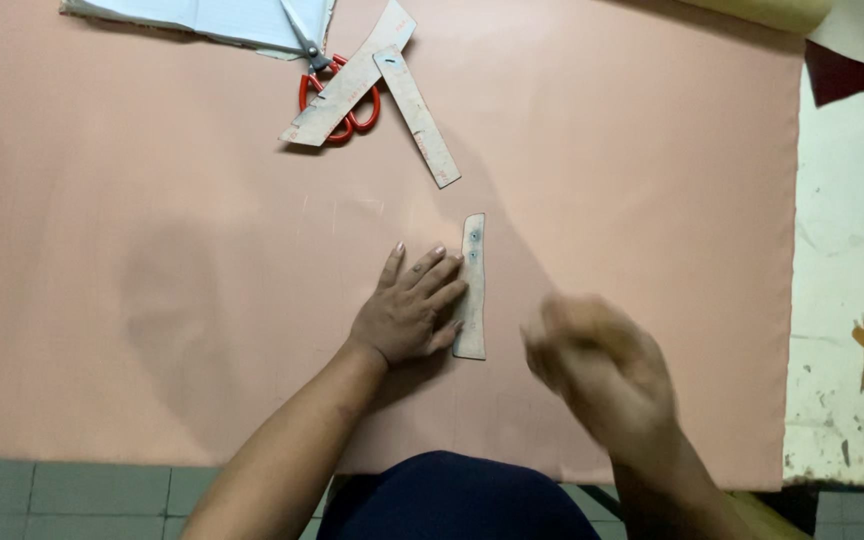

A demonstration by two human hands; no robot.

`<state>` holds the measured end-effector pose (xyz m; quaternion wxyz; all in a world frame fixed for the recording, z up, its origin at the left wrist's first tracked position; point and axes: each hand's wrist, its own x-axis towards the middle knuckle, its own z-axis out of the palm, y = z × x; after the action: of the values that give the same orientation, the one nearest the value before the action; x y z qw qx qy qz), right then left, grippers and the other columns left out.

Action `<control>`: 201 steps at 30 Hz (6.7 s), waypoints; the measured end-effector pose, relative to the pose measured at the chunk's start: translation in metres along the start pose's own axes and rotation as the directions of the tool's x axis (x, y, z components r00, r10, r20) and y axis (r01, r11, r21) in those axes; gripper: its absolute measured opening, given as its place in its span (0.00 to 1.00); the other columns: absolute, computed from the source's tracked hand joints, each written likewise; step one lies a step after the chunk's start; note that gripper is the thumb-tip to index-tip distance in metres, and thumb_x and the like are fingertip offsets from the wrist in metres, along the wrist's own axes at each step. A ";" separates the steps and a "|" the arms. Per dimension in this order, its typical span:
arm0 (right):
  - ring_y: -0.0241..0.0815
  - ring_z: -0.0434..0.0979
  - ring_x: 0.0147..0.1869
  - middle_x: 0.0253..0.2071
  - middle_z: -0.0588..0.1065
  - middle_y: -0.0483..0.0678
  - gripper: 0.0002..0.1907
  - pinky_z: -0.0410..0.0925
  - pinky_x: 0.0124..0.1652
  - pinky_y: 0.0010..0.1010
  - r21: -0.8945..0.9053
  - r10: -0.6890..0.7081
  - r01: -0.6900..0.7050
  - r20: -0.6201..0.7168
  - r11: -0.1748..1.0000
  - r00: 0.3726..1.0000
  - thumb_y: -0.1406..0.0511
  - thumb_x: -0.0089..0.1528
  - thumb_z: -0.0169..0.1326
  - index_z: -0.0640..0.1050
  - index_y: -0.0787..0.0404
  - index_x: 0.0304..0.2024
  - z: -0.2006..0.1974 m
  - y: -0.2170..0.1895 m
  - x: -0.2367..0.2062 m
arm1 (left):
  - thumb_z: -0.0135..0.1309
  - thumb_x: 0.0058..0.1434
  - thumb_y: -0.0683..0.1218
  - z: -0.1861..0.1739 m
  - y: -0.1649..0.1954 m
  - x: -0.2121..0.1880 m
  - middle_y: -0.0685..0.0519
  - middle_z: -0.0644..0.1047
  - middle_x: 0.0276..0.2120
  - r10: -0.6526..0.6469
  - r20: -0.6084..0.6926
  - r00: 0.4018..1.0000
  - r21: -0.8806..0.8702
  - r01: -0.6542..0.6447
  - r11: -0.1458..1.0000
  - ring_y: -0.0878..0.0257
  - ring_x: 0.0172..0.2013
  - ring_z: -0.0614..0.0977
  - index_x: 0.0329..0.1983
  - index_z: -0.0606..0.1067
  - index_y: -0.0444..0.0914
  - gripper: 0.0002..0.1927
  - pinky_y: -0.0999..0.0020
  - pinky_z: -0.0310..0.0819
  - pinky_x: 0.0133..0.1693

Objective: The person places a small pattern piece on a large sheet of pink fabric and traces its outline with a marking tool. They repeat this process multiple times, moving the pattern to new positions and creating a series of identical outlines on the fabric.

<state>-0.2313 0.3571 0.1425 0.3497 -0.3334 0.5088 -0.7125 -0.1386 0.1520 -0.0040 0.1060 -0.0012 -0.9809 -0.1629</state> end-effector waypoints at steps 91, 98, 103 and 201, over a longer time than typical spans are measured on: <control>0.36 0.79 0.34 0.33 0.82 0.47 0.18 0.71 0.37 0.29 -0.518 0.320 -0.738 -0.677 0.433 0.663 0.60 0.63 0.58 0.82 0.65 0.50 0.002 0.130 -0.071 | 0.53 0.63 0.54 0.010 -0.004 -0.177 0.47 0.64 0.69 -0.416 -0.184 0.890 -0.139 0.396 0.908 0.53 0.71 0.61 0.59 0.75 0.46 0.22 0.37 0.42 0.66; 0.37 0.75 0.29 0.36 0.81 0.44 0.16 0.71 0.33 0.28 -0.393 0.277 -0.671 -0.693 0.628 0.666 0.63 0.66 0.49 0.81 0.64 0.50 -0.024 0.089 -0.070 | 0.51 0.63 0.57 0.013 0.009 -0.159 0.49 0.64 0.69 -0.461 -0.139 0.877 -0.047 0.459 0.887 0.53 0.71 0.61 0.60 0.74 0.48 0.23 0.36 0.42 0.67; 0.35 0.78 0.36 0.36 0.79 0.47 0.11 0.73 0.39 0.26 -0.474 0.239 -0.582 -0.602 0.661 0.762 0.68 0.65 0.54 0.79 0.67 0.48 -0.048 0.087 -0.034 | 0.52 0.63 0.56 0.020 0.014 -0.154 0.48 0.64 0.68 -0.450 -0.136 0.882 -0.008 0.453 0.891 0.52 0.70 0.61 0.60 0.74 0.47 0.23 0.35 0.42 0.67; 0.43 0.72 0.55 0.56 0.65 0.47 0.42 0.71 0.54 0.34 -0.878 0.408 -0.448 -0.351 0.169 0.843 0.54 0.48 0.72 0.72 0.40 0.65 -0.068 0.110 -0.063 | 0.60 0.59 0.65 0.065 0.051 -0.029 0.52 0.58 0.76 -0.268 0.093 0.959 -0.162 0.280 0.946 0.54 0.77 0.50 0.65 0.73 0.53 0.32 0.36 0.25 0.72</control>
<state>-0.2369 0.4179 0.0119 0.2647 -0.3031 0.9019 -0.1572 -0.1215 0.2218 -0.0535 0.0475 0.1200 -0.9567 -0.2609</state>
